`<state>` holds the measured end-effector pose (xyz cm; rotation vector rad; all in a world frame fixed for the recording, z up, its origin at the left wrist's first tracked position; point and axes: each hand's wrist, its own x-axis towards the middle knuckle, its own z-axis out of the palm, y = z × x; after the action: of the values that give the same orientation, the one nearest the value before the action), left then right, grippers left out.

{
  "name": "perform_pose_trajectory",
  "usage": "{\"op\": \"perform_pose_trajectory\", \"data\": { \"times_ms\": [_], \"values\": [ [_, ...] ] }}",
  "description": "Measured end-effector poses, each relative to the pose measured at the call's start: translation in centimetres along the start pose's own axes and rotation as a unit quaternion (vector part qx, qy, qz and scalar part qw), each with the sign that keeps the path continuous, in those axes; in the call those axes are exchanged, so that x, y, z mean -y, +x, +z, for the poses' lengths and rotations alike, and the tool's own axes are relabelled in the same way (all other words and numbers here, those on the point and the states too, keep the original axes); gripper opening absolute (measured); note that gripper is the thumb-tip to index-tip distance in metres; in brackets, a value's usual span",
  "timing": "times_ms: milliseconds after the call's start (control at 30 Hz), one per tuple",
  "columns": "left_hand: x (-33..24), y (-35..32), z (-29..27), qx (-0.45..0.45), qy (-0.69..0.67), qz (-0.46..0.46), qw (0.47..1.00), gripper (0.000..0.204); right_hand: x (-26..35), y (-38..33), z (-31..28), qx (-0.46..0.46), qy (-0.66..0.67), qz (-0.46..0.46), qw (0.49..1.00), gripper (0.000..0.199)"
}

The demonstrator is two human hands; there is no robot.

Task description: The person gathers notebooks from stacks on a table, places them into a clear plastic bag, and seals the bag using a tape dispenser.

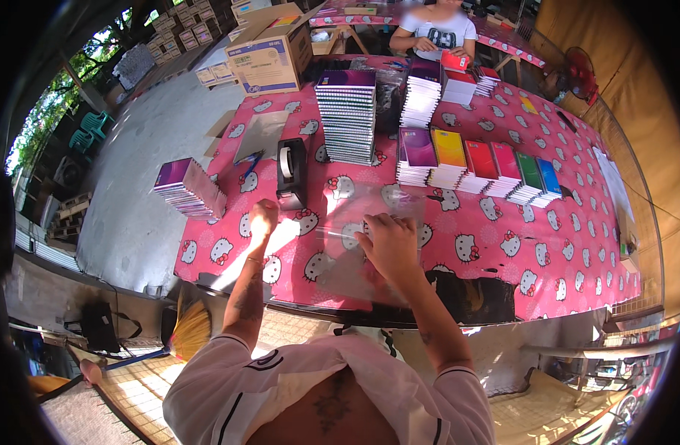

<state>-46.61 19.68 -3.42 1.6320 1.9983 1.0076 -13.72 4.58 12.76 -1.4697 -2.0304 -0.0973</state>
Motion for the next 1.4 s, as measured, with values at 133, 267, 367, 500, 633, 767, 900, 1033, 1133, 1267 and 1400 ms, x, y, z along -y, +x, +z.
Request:
{"op": "perform_pose_trajectory", "data": {
  "times_ms": [133,267,367,500,633,767,900,1033,1133,1267,1400],
  "values": [
    [-12.1,-3.2,-3.2,0.17,-0.073,0.206,0.961,0.02,-1.1,-0.8,-0.3,-0.017,-0.035,0.025,0.999,0.036],
    [-20.2,-6.8,-0.9,0.458,-0.309,0.248,0.796,0.027,-0.5,0.4,-1.6,0.077,-0.018,0.057,0.995,0.035],
    [-22.0,-5.5,-0.3,0.35,-0.184,0.429,0.812,0.027,-0.3,1.3,-2.9,0.115,-0.014,0.063,0.991,0.034],
    [-22.3,-5.0,-0.1,0.297,-0.173,0.525,0.779,0.023,-2.0,0.6,-4.6,-0.007,0.01,0.09,0.996,0.034],
    [-22.5,-5.6,-0.2,0.29,-0.185,0.487,0.803,0.02,-7.8,-3.8,-5.1,-0.109,0.239,0.223,0.939,0.042],
    [-24.0,-5.9,2.2,0.277,-0.168,0.55,0.77,0.017,-6.1,-5.5,-1.2,0.007,0.089,-0.028,0.996,0.049],
    [-25.6,-6.2,3.4,0.259,-0.155,0.571,0.763,0.017,-7.8,-6.0,0.2,0.002,0.192,-0.009,0.981,0.058],
    [-22.5,-5.5,2.3,0.25,-0.144,0.532,0.796,0.019,-7.9,-7.6,-0.2,-0.06,0.44,0.206,0.872,0.062],
    [-23.8,-6.2,2.8,0.239,-0.146,0.558,0.781,0.016,-8.5,-6.8,0.9,0.045,0.151,-0.022,0.987,0.054],
    [-25.3,-7.3,4.3,0.225,-0.128,0.603,0.754,0.009,-9.5,-6.5,1.7,0.079,0.135,-0.05,0.986,0.054],
    [-24.1,-7.5,6.0,0.213,-0.143,0.583,0.771,0.019,-10.0,-7.2,3.0,0.1,0.151,-0.031,0.983,0.05]
  ]
}}
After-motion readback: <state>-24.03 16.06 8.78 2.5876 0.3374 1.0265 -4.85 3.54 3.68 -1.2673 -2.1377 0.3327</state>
